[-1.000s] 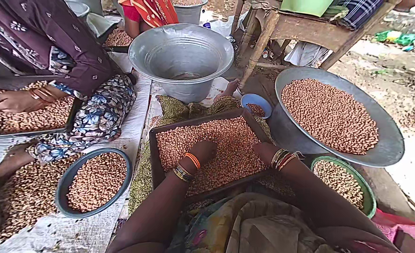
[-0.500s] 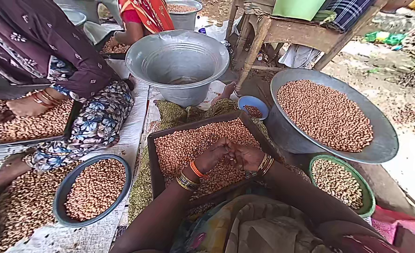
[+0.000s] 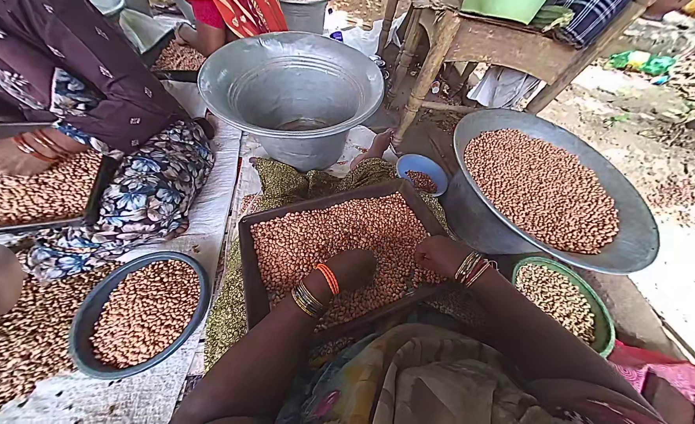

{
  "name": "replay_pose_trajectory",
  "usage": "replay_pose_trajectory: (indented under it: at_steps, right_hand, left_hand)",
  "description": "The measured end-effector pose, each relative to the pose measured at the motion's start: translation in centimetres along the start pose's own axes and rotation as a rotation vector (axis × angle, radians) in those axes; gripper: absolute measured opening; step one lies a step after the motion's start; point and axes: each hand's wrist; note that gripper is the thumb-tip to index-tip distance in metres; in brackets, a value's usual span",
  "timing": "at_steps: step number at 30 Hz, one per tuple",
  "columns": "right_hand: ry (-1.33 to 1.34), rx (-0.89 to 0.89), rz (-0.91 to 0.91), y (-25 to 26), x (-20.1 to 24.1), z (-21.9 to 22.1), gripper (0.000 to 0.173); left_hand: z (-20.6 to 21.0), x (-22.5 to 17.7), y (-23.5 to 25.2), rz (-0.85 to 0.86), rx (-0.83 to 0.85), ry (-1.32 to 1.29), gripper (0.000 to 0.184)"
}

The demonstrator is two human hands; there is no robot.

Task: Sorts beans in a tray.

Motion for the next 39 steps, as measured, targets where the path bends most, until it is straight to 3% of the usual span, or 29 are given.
replay_pose_trajectory:
  at_steps: [8,10,12,14,15,17,18,20,23,25,27,30,34,36,39]
  right_hand:
    - [-0.108,0.031,0.040,-0.4,1.4,0.1,0.028]
    - [-0.138,0.050,0.023,-0.1,1.5,0.4,0.028]
    - [-0.121,0.072,0.028,0.1,1.5,0.5,0.029]
    - [0.078,0.027,-0.049,0.1,0.4,0.5,0.026]
    - [0.290,-0.022,-0.135,0.0,-0.6,0.5,0.021]
    - [0.892,0.006,-0.308,-0.2,-2.1,0.9,0.002]
    - [1.149,0.088,-0.376,-0.3,-2.2,1.1,0.008]
    - [1.288,0.247,-0.522,0.1,-2.4,1.3,0.015]
    - [0.842,0.272,-0.539,0.6,-1.2,1.0,0.017]
    - [0.372,0.250,-0.454,0.4,1.1,0.7,0.021]
    - [0.126,0.216,-0.398,0.8,3.2,1.1,0.029]
    - [0.078,0.099,-0.242,0.9,4.3,0.7,0.040]
    - [0.218,0.088,-0.422,0.9,2.5,0.8,0.024]
    - [0.152,0.132,-0.522,0.9,2.2,1.3,0.021]
    - [0.029,0.169,-0.500,1.2,2.5,1.6,0.019]
  left_hand:
    - [0.3,0.9,0.0,-0.038,-0.034,0.010,0.023]
    - [0.0,0.9,-0.4,-0.024,-0.220,-0.238,0.026]
    - [0.7,1.2,-0.4,-0.020,-0.474,-0.687,0.022]
    - [1.1,1.3,-0.3,-0.008,-0.561,-1.017,0.017]
    - [1.3,1.3,-0.2,0.012,-0.537,-1.013,0.015]
    - [1.5,1.4,-0.2,0.090,-0.412,-0.796,0.017]
    - [1.5,1.2,-0.2,0.138,-0.321,-0.665,0.018]
    - [1.5,0.3,0.1,0.225,-0.163,-0.408,0.021]
    - [1.0,-1.3,0.4,0.118,0.012,-0.133,0.025]
    - [1.0,-1.3,0.7,0.018,0.031,-0.038,0.027]
    - [0.6,-1.0,0.7,-0.103,-0.002,0.022,0.029]
    - [-0.3,-0.6,0.3,-0.332,-0.144,0.061,0.032]
    - [-1.0,0.8,-0.6,-0.532,-0.404,0.029,0.036]
    - [-0.9,1.0,-0.6,-0.477,-0.431,-0.010,0.035]
    - [-0.3,0.8,0.0,-0.216,-0.381,-0.077,0.024]
Point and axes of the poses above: each hand's wrist, its own y-axis towards the middle knuckle, its own z-axis out of the palm, x = y × z, and after that the axes turned 12 degrees about z, right-handed
